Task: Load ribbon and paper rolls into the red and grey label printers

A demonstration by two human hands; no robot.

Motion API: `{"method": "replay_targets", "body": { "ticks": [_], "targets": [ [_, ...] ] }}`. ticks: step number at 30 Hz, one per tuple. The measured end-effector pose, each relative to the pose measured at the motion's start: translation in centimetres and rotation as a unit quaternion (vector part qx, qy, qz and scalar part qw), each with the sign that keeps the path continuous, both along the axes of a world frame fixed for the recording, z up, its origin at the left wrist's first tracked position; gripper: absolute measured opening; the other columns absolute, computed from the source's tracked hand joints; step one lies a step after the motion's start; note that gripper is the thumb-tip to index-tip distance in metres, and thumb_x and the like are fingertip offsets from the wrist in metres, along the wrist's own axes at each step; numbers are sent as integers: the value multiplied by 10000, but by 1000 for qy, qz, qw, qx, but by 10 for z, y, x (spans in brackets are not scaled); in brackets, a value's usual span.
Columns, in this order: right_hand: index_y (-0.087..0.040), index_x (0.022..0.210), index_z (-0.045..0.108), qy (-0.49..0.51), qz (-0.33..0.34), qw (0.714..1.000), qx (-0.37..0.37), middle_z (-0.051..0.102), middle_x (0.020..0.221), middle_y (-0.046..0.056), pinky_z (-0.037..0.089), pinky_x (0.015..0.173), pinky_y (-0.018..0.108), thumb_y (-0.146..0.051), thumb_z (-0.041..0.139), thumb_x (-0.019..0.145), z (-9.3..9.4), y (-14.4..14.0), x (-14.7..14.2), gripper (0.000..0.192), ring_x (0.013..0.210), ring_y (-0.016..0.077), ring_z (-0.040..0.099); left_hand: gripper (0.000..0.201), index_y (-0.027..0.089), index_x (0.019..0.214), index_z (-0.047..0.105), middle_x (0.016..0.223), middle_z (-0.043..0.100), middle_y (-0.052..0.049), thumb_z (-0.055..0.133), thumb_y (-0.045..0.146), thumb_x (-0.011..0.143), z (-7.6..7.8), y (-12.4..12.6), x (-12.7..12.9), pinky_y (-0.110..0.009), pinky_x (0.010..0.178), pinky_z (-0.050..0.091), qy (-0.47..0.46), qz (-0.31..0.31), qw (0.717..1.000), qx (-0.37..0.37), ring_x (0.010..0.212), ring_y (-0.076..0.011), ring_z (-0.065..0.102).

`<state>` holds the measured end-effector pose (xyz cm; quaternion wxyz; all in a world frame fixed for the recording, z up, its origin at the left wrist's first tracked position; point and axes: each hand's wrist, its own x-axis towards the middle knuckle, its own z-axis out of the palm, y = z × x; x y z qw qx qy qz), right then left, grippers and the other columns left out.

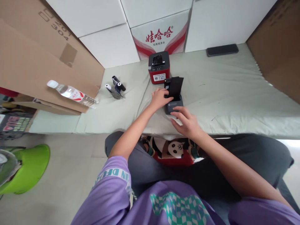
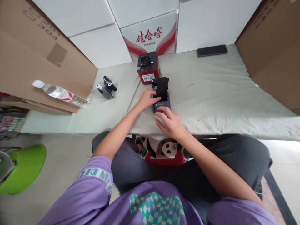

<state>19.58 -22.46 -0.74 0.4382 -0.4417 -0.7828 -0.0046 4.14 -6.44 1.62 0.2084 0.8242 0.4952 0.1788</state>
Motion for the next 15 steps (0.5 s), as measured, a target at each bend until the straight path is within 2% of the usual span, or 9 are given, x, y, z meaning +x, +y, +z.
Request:
{"method": "replay_targets", "body": {
  "ticks": [5,9,12,15],
  "targets": [
    [-251,1210,641,93,-59,994,-22,682,1260,137,635,749,401,-244,635,970,0,15,9,240,871,209,706,215,231,972,794,1329,737,-83,784,434,904,2,-4,-4,-516,1011,441,-46,-25,997,50,1263,-348,574],
    [-239,1157,644,147,-120,981,-37,674,1190,119,604,759,417,-248,605,940,-3,31,24,221,827,199,656,185,222,1014,776,1296,745,-92,747,390,944,0,-24,-12,-484,1008,423,-60,-76,986,135,1238,-302,603],
    [-239,1166,637,193,-157,966,-69,678,1165,109,592,774,427,-281,589,926,-6,43,36,248,912,232,673,136,254,1074,783,1239,763,-56,699,285,972,-5,-46,-23,-463,1006,385,-38,-136,970,198,1198,-261,629],
    [-252,1273,612,233,-155,952,-123,690,1292,128,596,904,493,-388,590,948,-7,64,45,353,1134,293,683,203,271,1102,793,1228,770,-53,646,196,983,-10,-63,-33,-454,986,366,0,-174,957,231,1164,-249,644]
  ]
}}
